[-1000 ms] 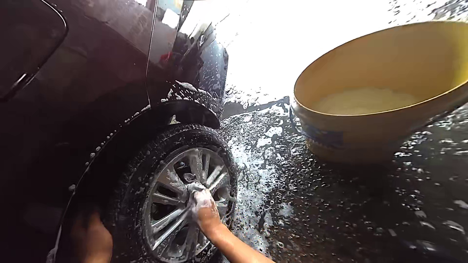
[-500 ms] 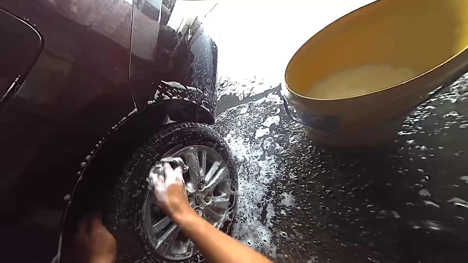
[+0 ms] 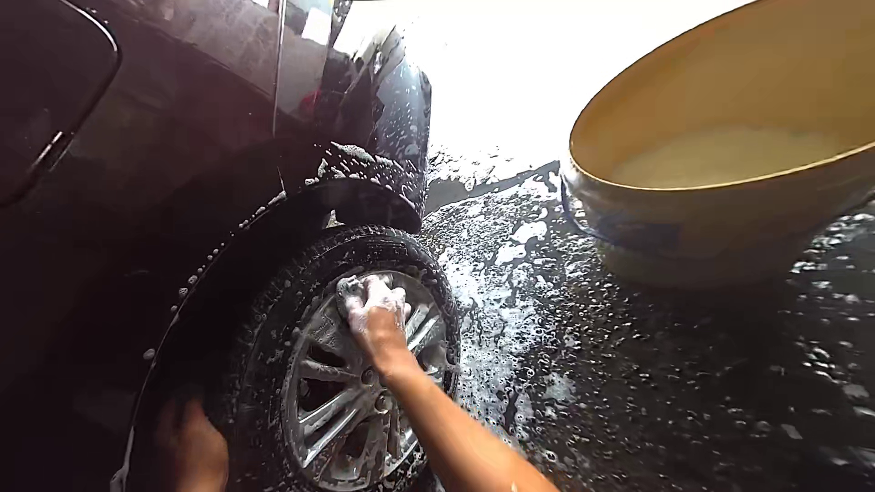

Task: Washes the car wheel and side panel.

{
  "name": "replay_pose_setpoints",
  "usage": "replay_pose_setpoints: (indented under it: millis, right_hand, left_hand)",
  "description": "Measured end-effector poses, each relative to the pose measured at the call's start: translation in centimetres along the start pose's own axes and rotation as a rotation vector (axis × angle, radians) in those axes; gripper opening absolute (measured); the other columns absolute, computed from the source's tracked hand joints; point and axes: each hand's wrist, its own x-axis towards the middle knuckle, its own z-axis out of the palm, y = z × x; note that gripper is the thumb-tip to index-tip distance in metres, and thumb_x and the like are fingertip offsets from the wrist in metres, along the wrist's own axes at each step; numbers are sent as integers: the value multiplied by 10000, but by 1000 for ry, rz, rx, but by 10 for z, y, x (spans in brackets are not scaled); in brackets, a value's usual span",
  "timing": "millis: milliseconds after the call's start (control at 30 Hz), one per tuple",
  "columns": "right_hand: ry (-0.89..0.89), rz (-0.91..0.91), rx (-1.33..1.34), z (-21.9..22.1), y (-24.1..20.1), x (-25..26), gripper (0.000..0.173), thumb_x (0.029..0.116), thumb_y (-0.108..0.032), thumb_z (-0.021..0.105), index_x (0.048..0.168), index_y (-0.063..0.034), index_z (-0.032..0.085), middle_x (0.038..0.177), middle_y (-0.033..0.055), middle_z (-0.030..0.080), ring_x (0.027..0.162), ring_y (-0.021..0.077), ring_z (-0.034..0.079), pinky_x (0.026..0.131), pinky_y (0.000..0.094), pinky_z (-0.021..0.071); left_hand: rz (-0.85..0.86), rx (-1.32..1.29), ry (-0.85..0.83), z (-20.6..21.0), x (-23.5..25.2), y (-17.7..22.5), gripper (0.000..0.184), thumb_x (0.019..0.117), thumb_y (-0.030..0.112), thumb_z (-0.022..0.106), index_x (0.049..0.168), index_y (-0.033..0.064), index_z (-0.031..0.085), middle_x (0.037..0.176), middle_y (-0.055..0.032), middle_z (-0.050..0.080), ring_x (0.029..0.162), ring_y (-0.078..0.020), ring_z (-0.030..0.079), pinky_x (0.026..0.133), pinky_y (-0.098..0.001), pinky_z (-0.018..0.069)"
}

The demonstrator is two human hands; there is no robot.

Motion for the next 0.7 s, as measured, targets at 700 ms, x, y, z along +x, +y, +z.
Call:
replay_pose_setpoints:
  millis: [700]
  right_hand:
    - [-216,-228,-245,12,137,-69,518,941,-113,648,1450,-81,554,1507,229,490,1330,391,548,1025,537,534]
  left_hand:
    - [-4,60,-32,-1,1,7,386,1060,249,473,1205,-60,651,1197,-211,664,1155,-245,623,1051,-457,475]
